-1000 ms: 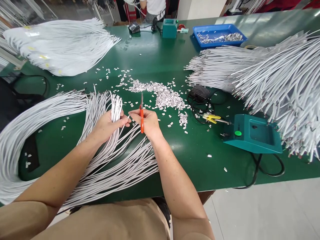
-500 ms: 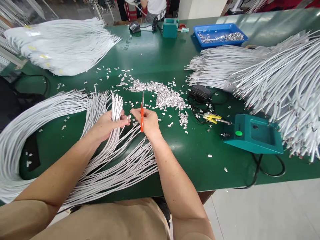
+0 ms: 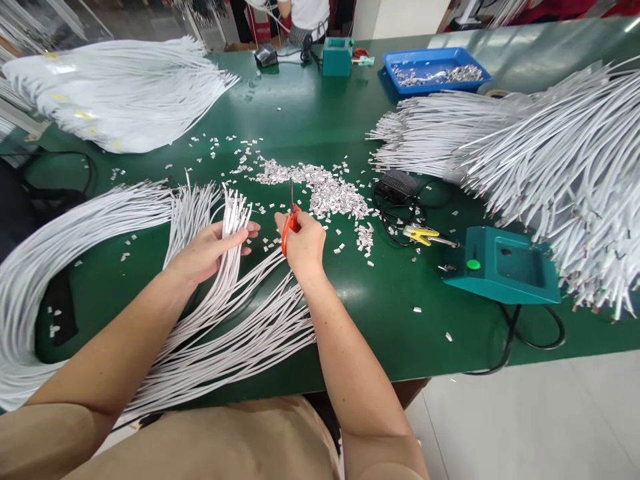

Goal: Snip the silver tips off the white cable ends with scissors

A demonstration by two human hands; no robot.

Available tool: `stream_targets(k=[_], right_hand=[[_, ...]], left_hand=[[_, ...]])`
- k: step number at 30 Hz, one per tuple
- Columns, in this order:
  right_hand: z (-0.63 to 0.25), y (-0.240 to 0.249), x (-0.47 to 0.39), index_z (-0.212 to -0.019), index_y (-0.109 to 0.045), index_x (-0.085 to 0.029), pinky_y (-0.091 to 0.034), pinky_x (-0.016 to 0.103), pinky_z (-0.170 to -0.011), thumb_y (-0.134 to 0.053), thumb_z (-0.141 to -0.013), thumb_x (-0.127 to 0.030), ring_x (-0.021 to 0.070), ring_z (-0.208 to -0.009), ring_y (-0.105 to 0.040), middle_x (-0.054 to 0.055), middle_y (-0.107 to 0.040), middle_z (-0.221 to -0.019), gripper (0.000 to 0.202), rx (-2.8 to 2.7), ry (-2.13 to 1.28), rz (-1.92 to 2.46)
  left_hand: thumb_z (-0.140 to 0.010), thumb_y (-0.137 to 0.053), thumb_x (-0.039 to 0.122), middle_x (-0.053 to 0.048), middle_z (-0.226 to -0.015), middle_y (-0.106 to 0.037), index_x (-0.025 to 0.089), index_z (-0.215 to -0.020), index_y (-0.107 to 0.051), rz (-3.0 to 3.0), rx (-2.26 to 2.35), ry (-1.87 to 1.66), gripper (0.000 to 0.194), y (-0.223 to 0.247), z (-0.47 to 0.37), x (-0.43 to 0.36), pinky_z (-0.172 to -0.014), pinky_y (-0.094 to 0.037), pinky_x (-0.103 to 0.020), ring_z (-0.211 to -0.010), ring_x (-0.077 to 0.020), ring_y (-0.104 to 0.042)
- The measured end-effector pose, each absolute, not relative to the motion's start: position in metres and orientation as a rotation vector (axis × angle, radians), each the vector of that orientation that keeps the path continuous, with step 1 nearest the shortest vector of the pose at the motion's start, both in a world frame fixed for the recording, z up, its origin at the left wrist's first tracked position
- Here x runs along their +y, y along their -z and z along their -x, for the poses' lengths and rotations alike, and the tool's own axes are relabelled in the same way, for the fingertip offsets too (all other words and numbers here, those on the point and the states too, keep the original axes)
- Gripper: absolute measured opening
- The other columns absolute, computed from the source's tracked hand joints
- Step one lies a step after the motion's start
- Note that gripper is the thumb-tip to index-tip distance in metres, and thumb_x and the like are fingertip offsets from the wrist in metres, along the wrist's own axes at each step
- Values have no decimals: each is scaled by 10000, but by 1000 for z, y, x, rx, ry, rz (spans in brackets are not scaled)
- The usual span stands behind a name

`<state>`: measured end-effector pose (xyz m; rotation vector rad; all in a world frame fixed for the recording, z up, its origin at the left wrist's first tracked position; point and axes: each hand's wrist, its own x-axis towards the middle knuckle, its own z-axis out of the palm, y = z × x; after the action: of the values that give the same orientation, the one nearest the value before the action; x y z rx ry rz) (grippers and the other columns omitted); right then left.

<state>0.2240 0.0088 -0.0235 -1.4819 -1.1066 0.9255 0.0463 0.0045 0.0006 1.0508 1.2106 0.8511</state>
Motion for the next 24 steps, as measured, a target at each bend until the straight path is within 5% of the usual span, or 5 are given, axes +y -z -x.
stream_targets(k=[3, 12, 16, 24], right_hand=[[-224, 19, 7, -804, -709, -183, -445, 289, -734, -639, -754, -352, 155, -744, -562, 24, -662, -797, 189, -1072, -863, 1347], [-222, 8, 4, -642, -665, -193, -439, 267, -664, -686, -743, -482, 126, -664, -535, 5, -592, -665, 307, -914, -1361, 1120], [-226, 10, 7, -569, -611, -194, -436, 259, -647, -744, -692, -496, 128, -675, -538, -4, -541, -625, 352, -889, -1534, 992], [-220, 7, 3, -742, -689, -204, -477, 285, -719, -776, -671, -471, 117, -669, -563, -19, -628, -703, 290, -984, -1479, 957]], left_hand=[[-680, -811, 385, -66, -988, -716, 181, -979, -722, -1074, 1261, -846, 373, 3, -43, 6, -771, -534, -317, -875, -185, -654], [-621, -846, 278, 4, -730, -680, 170, -827, -658, -1104, 1231, -846, 299, 4, -48, 4, -728, -503, -296, -702, -154, -658], [-643, -843, 300, 8, -697, -668, 182, -786, -631, -1114, 1190, -791, 282, 2, -50, 2, -706, -497, -294, -668, -145, -647], [-643, -832, 344, -25, -836, -683, 178, -845, -640, -1082, 1151, -823, 324, -2, -51, 1, -554, -422, -236, -748, -164, -674]])
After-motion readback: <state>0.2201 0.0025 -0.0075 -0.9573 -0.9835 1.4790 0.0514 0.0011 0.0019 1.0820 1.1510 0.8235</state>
